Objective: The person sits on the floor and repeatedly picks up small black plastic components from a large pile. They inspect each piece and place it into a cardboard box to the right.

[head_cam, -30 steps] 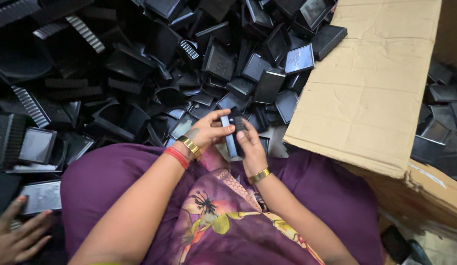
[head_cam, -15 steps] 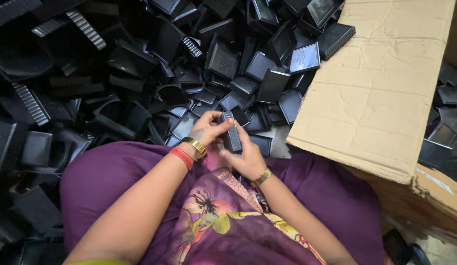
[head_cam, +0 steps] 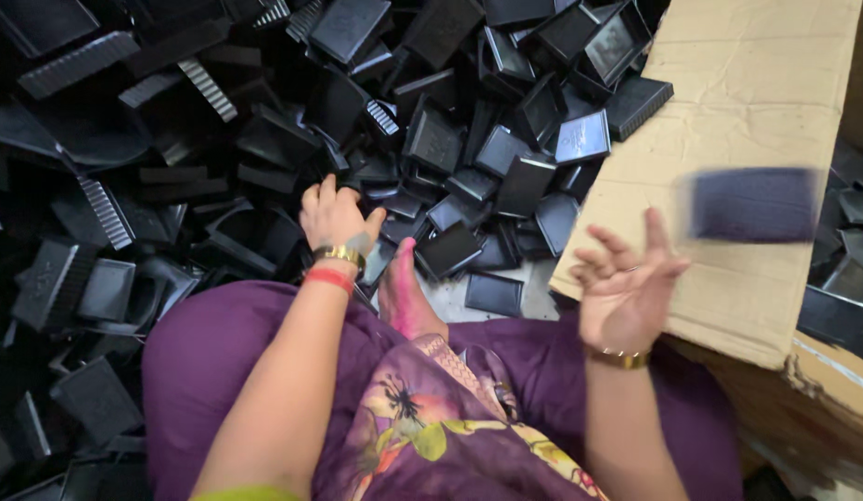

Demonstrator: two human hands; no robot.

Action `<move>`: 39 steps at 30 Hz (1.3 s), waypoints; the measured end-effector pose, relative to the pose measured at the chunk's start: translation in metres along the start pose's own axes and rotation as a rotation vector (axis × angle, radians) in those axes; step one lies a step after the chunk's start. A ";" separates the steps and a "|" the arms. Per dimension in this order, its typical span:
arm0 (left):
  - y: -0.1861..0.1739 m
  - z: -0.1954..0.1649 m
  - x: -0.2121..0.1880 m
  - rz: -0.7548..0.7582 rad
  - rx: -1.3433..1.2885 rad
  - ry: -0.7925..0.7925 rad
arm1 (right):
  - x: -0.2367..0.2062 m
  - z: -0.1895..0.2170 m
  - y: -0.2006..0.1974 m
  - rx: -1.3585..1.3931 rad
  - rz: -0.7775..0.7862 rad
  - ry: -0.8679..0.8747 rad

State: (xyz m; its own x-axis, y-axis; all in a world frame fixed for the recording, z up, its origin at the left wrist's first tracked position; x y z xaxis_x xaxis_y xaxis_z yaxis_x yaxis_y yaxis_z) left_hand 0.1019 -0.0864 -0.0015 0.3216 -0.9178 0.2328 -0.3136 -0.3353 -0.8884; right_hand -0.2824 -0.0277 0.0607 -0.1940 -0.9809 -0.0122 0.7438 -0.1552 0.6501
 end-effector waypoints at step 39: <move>0.097 -0.074 -0.083 0.555 -0.087 0.388 | -0.001 -0.191 -0.039 -0.843 0.018 0.334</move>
State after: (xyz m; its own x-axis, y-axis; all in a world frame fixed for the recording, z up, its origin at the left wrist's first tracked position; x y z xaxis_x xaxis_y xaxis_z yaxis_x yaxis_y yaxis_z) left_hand -0.0217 -0.0584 -0.0776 -0.2463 -0.9631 -0.1086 -0.4158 0.2062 -0.8858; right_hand -0.1892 -0.0431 -0.1096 -0.0802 -0.9463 -0.3131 0.9920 -0.0450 -0.1182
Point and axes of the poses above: each hand's wrist, its own x-axis towards the middle knuckle, its own y-axis out of the palm, z = x × y, the point moved 7 cm from there along x, towards the middle knuckle, and after that the axes turned 1 degree about z, right-handed, at the moved point
